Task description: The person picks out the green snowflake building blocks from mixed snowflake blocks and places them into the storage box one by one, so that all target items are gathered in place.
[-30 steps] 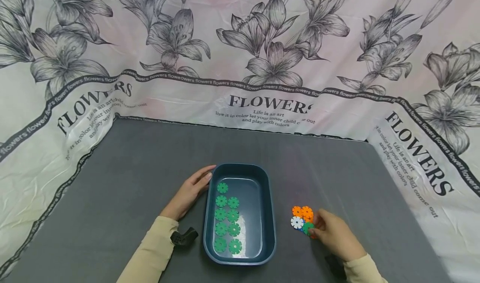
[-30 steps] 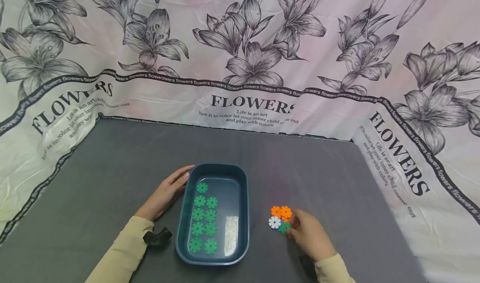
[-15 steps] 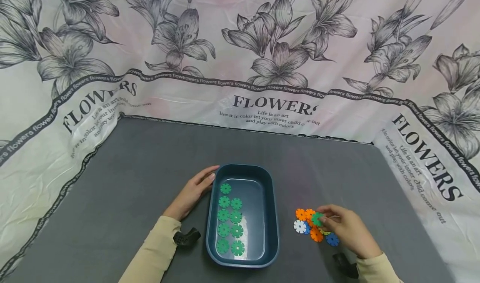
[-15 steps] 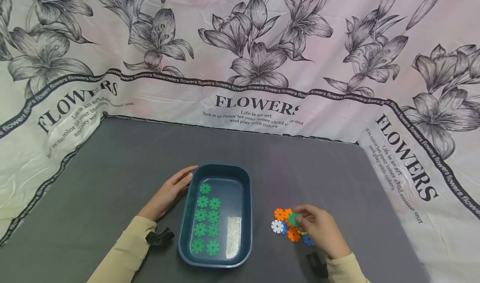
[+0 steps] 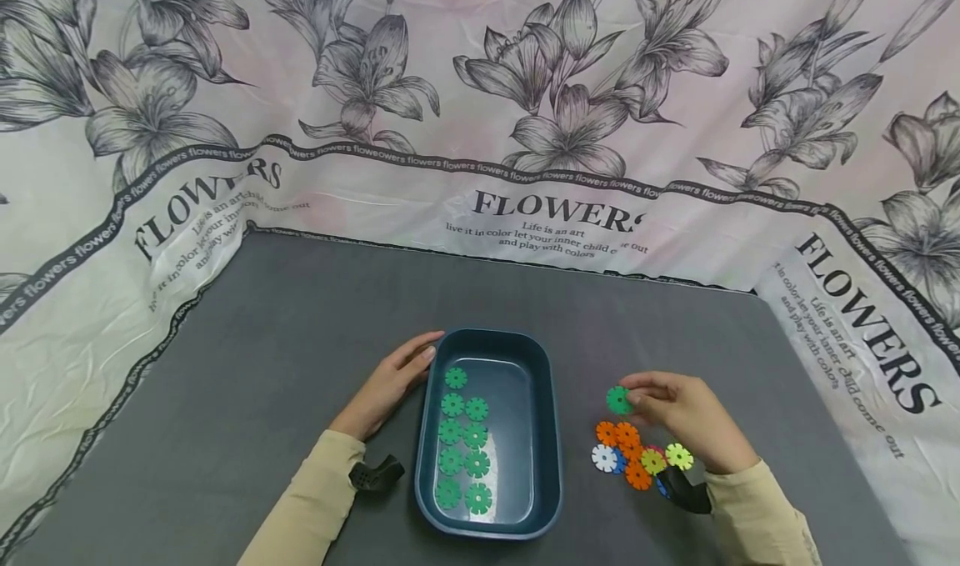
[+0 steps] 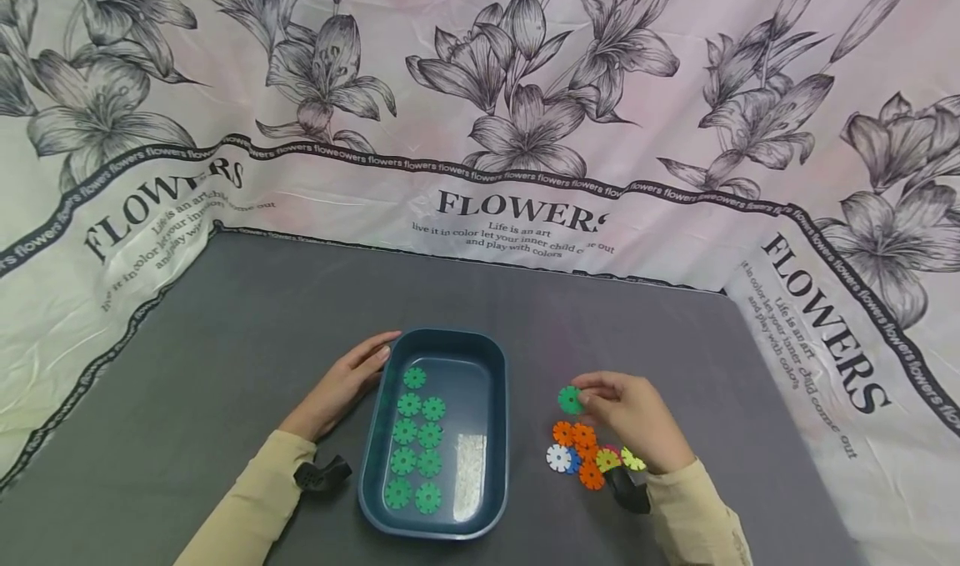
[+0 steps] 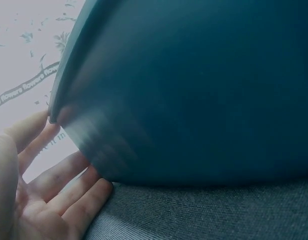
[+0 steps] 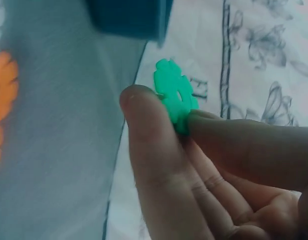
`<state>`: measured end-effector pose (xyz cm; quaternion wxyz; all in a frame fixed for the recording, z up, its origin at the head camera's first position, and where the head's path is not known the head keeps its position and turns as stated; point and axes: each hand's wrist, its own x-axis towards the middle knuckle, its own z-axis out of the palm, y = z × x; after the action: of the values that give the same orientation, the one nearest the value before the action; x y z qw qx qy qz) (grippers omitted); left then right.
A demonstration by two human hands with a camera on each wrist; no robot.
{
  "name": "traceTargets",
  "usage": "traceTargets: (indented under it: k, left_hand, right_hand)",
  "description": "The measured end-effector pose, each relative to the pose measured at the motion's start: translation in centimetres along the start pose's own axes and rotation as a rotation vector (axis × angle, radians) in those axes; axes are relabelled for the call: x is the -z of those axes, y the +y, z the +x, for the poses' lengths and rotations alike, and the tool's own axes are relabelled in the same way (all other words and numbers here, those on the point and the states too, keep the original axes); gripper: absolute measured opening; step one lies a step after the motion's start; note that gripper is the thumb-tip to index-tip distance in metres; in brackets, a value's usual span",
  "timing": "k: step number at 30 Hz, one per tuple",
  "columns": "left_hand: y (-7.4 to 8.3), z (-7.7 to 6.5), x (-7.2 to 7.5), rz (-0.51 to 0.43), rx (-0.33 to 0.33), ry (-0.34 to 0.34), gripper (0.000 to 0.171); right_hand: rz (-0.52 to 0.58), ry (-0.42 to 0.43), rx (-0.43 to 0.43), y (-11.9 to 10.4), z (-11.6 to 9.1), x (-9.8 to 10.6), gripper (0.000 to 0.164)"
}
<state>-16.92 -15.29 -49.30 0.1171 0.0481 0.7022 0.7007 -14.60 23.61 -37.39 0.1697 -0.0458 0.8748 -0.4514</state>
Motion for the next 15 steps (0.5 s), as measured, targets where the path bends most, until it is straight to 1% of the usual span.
traceTargets:
  k: [3,6,11,15]
  left_hand:
    - [-0.1,0.1,-0.1,-0.002,-0.002,-0.008,0.047]
    - [-0.1,0.2,0.0,-0.003,-0.010,-0.009,0.046]
    - [-0.1,0.2,0.1,0.002,-0.015,-0.008,0.045]
    - [-0.1,0.1,0.1,0.007,-0.011,-0.011,0.046]
  right_hand:
    - [0.013,-0.023,0.026,-1.3,1.0,-0.2,0.034]
    - [0.018,-0.072,0.071,-2.9,2.4,-0.7,0.032]
    - [0.011,-0.200,0.137,-5.4,5.6,-2.2,0.028]
    - [0.005,-0.300,0.151,-6.9,8.0,-4.0,0.023]
